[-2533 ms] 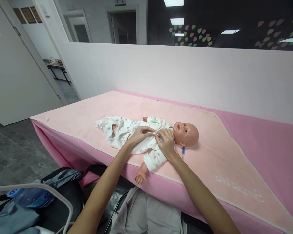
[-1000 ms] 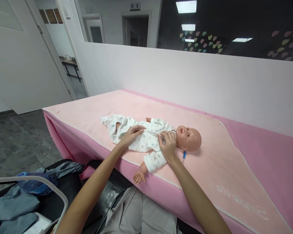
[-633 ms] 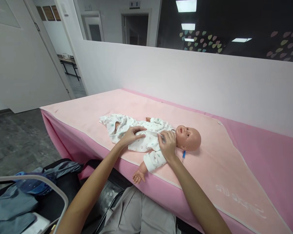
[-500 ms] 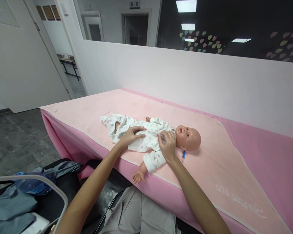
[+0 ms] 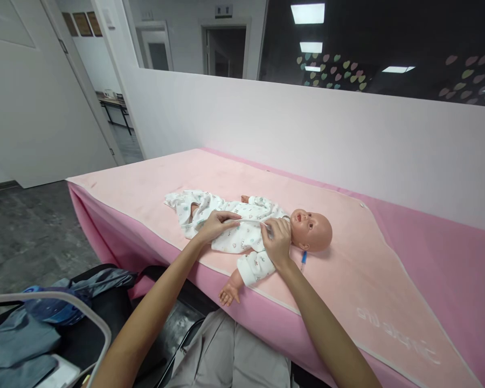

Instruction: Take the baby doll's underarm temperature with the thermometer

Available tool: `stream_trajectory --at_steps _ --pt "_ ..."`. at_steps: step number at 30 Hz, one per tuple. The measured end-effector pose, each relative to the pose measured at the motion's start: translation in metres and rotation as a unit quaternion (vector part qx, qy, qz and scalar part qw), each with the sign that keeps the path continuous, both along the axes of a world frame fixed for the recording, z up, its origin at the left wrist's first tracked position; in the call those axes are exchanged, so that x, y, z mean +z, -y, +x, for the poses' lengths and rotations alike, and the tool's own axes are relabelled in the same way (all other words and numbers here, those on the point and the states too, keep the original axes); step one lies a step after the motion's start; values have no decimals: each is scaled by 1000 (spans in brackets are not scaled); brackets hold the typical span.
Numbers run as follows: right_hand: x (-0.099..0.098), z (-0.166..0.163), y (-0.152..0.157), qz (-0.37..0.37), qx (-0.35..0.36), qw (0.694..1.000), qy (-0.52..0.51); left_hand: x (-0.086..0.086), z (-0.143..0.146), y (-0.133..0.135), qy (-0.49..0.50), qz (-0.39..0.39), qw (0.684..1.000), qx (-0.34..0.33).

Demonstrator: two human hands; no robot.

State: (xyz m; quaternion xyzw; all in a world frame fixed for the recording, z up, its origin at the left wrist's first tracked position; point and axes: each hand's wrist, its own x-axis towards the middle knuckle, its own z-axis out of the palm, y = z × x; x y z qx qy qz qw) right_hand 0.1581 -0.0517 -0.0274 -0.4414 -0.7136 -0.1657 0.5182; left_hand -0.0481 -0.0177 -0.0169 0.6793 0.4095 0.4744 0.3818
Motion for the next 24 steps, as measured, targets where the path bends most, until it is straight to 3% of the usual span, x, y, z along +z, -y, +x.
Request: stream_trajectory --at_steps 24 --pt "0 0 0 -9 6 1000 6 3 1 2 -43 51 998 3"
